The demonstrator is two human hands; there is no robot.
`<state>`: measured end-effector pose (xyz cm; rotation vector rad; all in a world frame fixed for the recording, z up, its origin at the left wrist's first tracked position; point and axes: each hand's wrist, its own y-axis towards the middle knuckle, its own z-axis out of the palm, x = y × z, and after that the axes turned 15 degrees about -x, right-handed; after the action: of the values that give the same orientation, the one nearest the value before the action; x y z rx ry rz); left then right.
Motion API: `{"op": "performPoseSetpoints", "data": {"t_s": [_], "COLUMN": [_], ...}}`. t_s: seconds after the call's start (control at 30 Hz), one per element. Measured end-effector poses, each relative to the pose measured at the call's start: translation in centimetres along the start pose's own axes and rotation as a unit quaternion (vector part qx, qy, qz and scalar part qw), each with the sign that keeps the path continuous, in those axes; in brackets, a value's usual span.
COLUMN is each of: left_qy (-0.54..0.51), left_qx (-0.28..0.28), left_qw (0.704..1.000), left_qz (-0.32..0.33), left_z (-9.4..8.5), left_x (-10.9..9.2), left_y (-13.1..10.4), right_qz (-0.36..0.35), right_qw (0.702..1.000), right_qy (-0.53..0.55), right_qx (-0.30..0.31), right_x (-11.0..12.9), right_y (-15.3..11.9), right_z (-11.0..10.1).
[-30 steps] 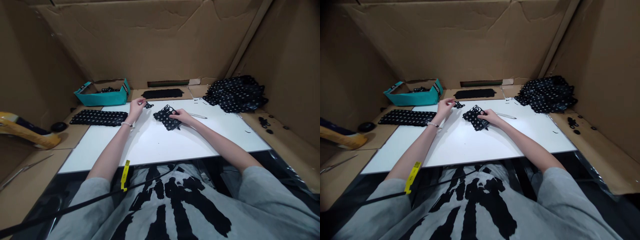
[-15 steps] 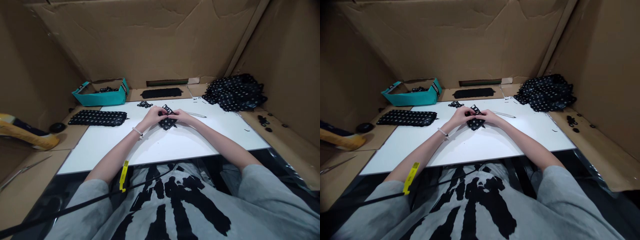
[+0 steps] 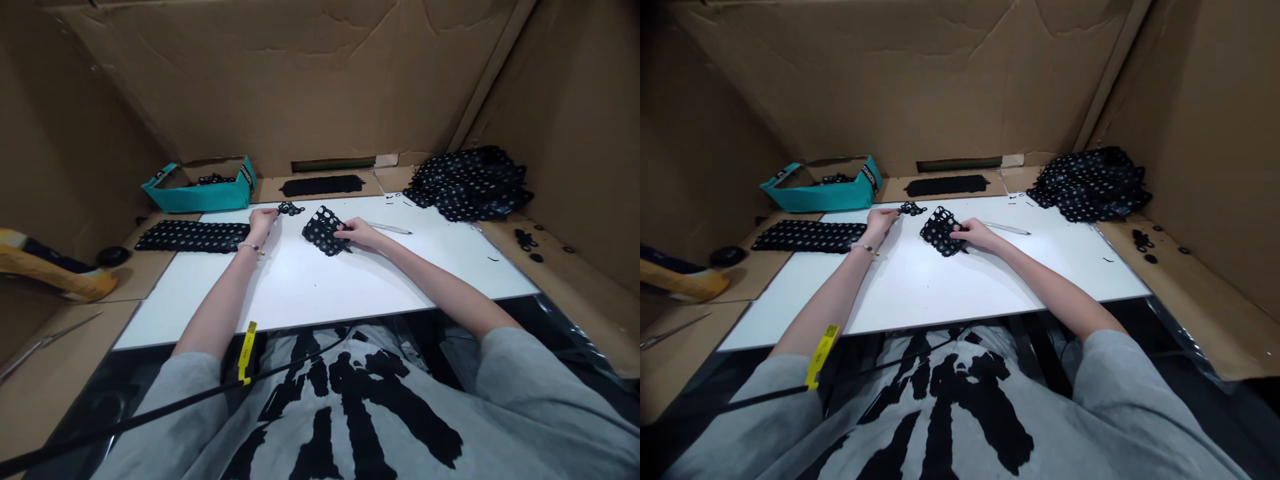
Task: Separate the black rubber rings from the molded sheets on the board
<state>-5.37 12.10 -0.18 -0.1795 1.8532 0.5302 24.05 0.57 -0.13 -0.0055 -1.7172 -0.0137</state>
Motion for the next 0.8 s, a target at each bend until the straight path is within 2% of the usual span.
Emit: {"op": "performPoseSetpoints", "data": {"t_s": [0.13,0.2,0.3,0.4,0.47,0.53,0.63,0.73,0.8], "left_qy": [0.025,0.036,0.061,0.071,0.072,0.079,0.1,0.101,0.079], "left_qx": [-0.025,-0.028,-0.011,0.076,0.147,0.209,0.234,0.228,0.236], "left_qw": [0.999,0.999,0.993,0.97,0.929,0.888,0.877,0.898,0.921], "left_qz": [-0.017,0.013,0.1,0.218,0.333,0.402,0.408,0.362,0.299], "left_z": [0.3,0.4,0.6,1.1,1.5,2.0,2.4,2.6,2.9], "left_x": [0.2,-0.2,-1.9,-4.8,-6.6,-7.9,-8.3,-7.7,-7.3], "left_y": [0.3,0.2,-1.0,-3.8,-6.3,-8.5,-10.3,-10.3,-9.8], "right_qz": [0.008,0.021,0.031,0.012,-0.008,-0.026,-0.041,-0.04,-0.036], "right_qw": [1.0,1.0,0.999,0.998,0.997,0.997,0.996,0.995,0.996], "right_qy": [0.016,0.023,0.033,0.057,0.066,0.065,0.076,0.089,0.074], "right_qx": [0.006,0.004,-0.017,-0.034,-0.036,-0.033,-0.013,0.013,0.014], "right_x": [0.1,0.1,-0.1,-0.3,-0.5,-0.5,-0.3,-0.1,-0.2], "right_y": [-0.2,-0.2,0.0,0.2,0.3,0.2,0.2,0.2,0.3], "right_z": [0.0,0.0,0.1,0.2,0.3,0.3,0.3,0.2,0.2]}}
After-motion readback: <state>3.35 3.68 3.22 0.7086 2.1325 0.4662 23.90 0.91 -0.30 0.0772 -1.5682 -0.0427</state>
